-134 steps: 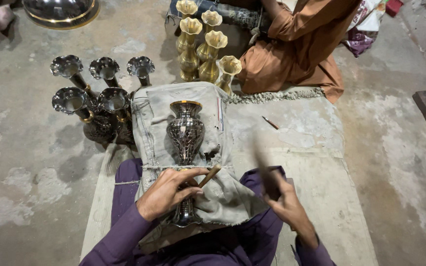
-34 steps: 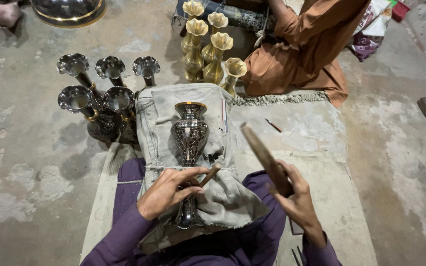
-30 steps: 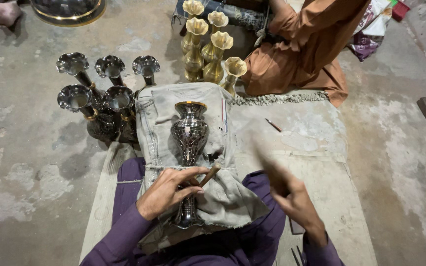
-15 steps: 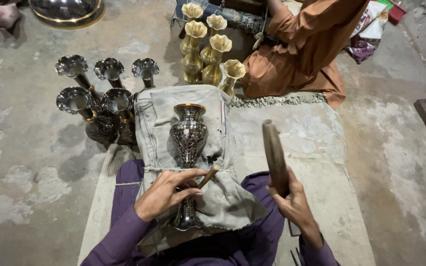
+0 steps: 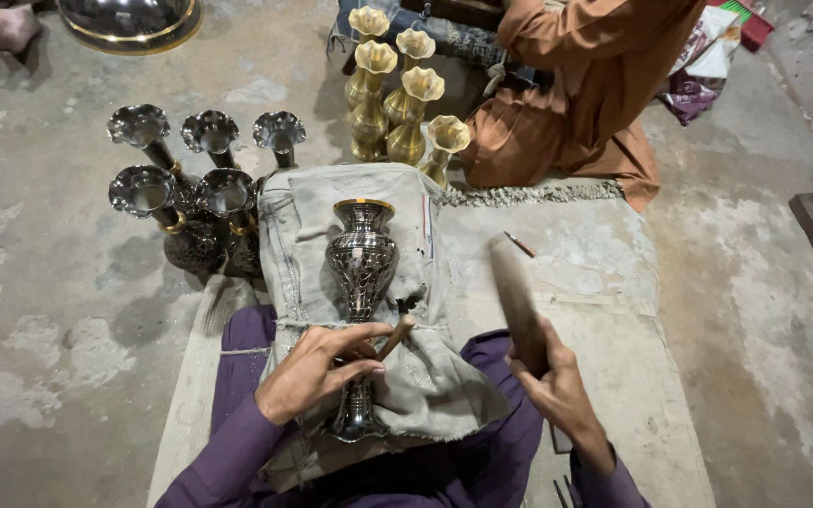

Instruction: The person sits on the floor with an engraved metal vase resting on a cloth-covered cushion on their lap. They hold a small punch against the vase surface with one hand and repeatedly strike it with a wooden mallet held in the other hand, repositioning the punch around the vase body as they work.

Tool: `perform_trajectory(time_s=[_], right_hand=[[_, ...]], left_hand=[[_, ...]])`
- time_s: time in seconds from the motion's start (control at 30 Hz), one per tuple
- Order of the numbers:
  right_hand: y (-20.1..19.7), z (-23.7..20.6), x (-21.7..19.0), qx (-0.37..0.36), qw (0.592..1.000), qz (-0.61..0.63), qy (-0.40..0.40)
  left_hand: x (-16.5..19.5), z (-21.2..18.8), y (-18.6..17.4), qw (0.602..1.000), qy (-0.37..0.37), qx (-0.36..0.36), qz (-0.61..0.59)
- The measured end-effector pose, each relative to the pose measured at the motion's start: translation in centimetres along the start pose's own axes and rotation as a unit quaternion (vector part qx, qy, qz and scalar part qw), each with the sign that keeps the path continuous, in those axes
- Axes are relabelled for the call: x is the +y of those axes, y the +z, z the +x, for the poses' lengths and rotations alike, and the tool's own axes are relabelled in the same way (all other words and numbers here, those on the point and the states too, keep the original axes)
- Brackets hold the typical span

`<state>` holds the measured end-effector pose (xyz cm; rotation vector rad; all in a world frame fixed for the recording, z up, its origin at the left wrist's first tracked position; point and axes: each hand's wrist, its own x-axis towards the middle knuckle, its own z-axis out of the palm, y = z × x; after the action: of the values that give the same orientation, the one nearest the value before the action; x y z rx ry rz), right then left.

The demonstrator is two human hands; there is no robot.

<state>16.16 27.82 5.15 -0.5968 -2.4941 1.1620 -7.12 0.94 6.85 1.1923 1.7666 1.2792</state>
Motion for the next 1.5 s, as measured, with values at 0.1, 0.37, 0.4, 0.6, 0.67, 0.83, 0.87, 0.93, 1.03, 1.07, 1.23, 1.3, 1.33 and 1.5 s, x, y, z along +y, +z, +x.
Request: perform_trajectory(time_s=[0.1,0.37,0.4,0.6,0.67,0.83,0.87,0.93,1.03,1.07,1.23,1.3,1.33,1.5], right_hand=[[-0.2,0.1,-0.4,-0.017,0.992,-0.129,0.006],[-0.5,0.5,-2.0,0.001,0.982,-0.182,-0.051],[-0.6,0.5,-2.0,0.021,0.983,-0.176,-0.045],[-0.6,0.6,-1.1,-0.038,0.987,-0.154,0.038],[-0.6,0.8,-1.1,-0.035,0.980,-0.193,0.008],[-0.7,1.0,-1.5,-0.077,0.995,-0.025,-0.054],[-0.7,1.0,-1.6,-0.071,0.992,-0.109,-0.001],[-0.7,1.0,-1.7,-0.057,0.955,-0.271,0.105],[-0.8,1.1,-1.6,-0.002,0.994,0.020,0.109],[-0.8,1.0,-1.5,-0.019,0.998,-0.025,0.061],[-0.9,1.1,-1.0,0.002,0.982,-0.190,0.008],[-0.7,1.0,-1.0,-0.004,0.999,-0.008,0.050],[-0.6,1.0,-1.0,-0.007,0.994,0.085,0.072],[-1.0,0.7,-1.2,0.012,0.987,-0.154,-0.044]], left_hand=[[0.1,-0.1,0.0,1.000,0.017,0.008,0.007],[0.2,0.0,-0.2,1.000,-0.010,-0.001,-0.001],[0.1,0.0,-0.3,1.000,-0.003,-0.003,-0.010],[-0.5,0.1,-0.1,1.000,-0.016,-0.006,-0.012],[-0.6,0.1,-0.1,1.000,-0.010,-0.004,-0.001],[-0.6,0.1,-0.1,1.000,-0.021,-0.008,-0.016],[-0.5,0.0,-0.1,1.000,-0.015,-0.008,-0.018],[-0.5,0.0,-0.2,1.000,-0.004,-0.010,-0.019],[-0.4,0.1,-0.3,1.000,0.001,-0.009,-0.016],[-0.4,0.1,-0.3,1.000,-0.006,-0.008,-0.015],[-0.2,0.0,-0.3,1.000,0.006,-0.008,-0.024],[0.0,-0.1,-0.4,0.999,0.013,-0.009,-0.031],[0.0,-0.2,-0.5,1.000,0.013,-0.012,-0.025],[-0.3,0.0,-0.6,0.999,0.023,-0.011,-0.020]])
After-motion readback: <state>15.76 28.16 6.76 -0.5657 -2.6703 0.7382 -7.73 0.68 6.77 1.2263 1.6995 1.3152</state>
